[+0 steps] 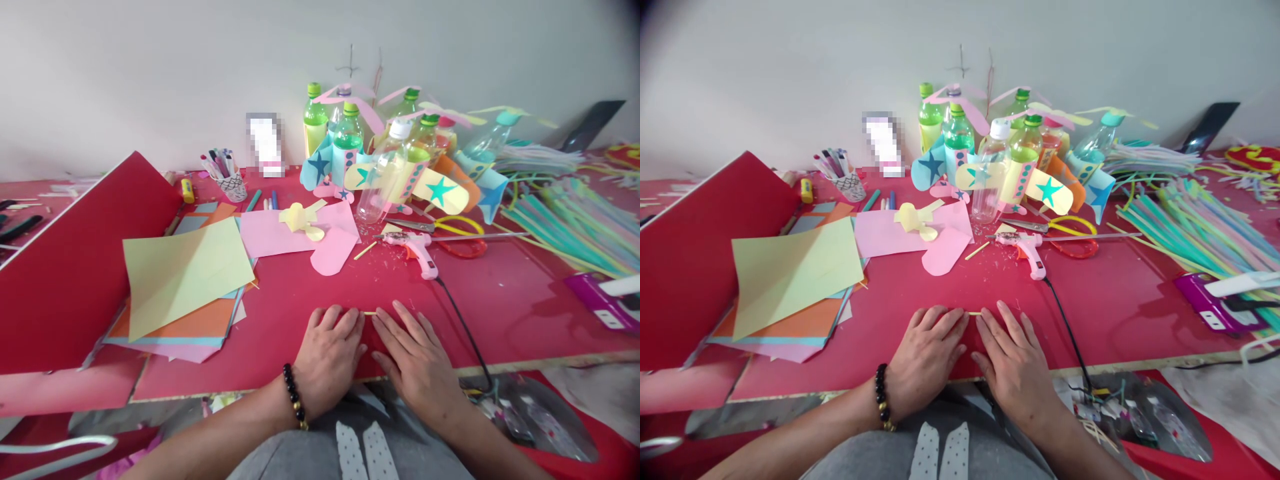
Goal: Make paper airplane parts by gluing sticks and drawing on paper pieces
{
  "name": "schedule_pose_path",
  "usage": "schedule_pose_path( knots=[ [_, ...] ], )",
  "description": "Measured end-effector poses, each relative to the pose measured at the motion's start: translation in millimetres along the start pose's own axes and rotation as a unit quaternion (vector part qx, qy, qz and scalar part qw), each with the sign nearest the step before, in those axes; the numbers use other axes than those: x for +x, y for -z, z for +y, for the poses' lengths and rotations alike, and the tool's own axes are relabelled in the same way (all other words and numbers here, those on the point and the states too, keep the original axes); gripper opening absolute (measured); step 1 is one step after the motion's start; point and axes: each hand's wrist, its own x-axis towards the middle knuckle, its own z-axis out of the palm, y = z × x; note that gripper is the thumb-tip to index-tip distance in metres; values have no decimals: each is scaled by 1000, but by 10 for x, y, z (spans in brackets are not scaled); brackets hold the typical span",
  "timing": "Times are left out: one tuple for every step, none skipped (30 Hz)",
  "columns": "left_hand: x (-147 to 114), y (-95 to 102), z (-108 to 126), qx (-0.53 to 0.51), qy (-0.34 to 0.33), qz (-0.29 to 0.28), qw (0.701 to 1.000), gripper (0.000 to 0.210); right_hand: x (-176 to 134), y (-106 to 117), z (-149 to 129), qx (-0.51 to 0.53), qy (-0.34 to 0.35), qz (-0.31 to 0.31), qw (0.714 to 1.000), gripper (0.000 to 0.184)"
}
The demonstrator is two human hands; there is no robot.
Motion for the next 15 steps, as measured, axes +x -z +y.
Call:
schedule_pose_path(
  knots=[
    [0,0,1,0,0,-1,1000,36,-3,4,-4,2,-1,3,1000,45],
    [-1,0,1,2,-1,-3,1000,36,-6,8,-7,3,-2,4,1000,45],
    [-2,-1,2,3,-1,-3,1000,36,-9,11,-9,3,-1,5,1000,45],
    [-3,-1,2,4,-2,-2,1000,35,-12,14,-10,3,2,4,1000,45],
    [-5,-2,3,5,-3,-2,1000,36,-13,14,-10,3,4,4,1000,45],
    [-6,-3,4,4,-4,-1,1000,36,-15,14,-9,3,3,4,1000,45],
    [-5,-4,6,2,-3,-1,1000,36,-15,11,-8,4,3,3,1000,45],
    [-3,-4,9,-2,-2,-1,1000,37,-16,7,-7,5,2,3,1000,45],
    [1,-5,12,-5,0,-1,1000,39,-16,2,-6,6,0,2,1000,45],
    [7,-4,16,-8,3,-2,1000,40,-17,-3,-6,7,-1,2,1000,45],
    [14,-3,21,-9,7,-2,1000,42,-18,-6,-7,7,-1,1,1000,46],
    [22,-1,27,-8,10,-5,1000,43,-20,-8,-9,6,1,0,1000,46],
    [31,2,32,-7,12,-8,1000,44,-23,-8,-10,6,1,1,1000,46],
    [40,6,36,-7,14,-11,1000,44,-27,-7,-10,6,2,2,1000,46],
    [48,10,40,-6,15,-15,1000,43,-31,-5,-8,9,3,2,1000,46]
  ],
)
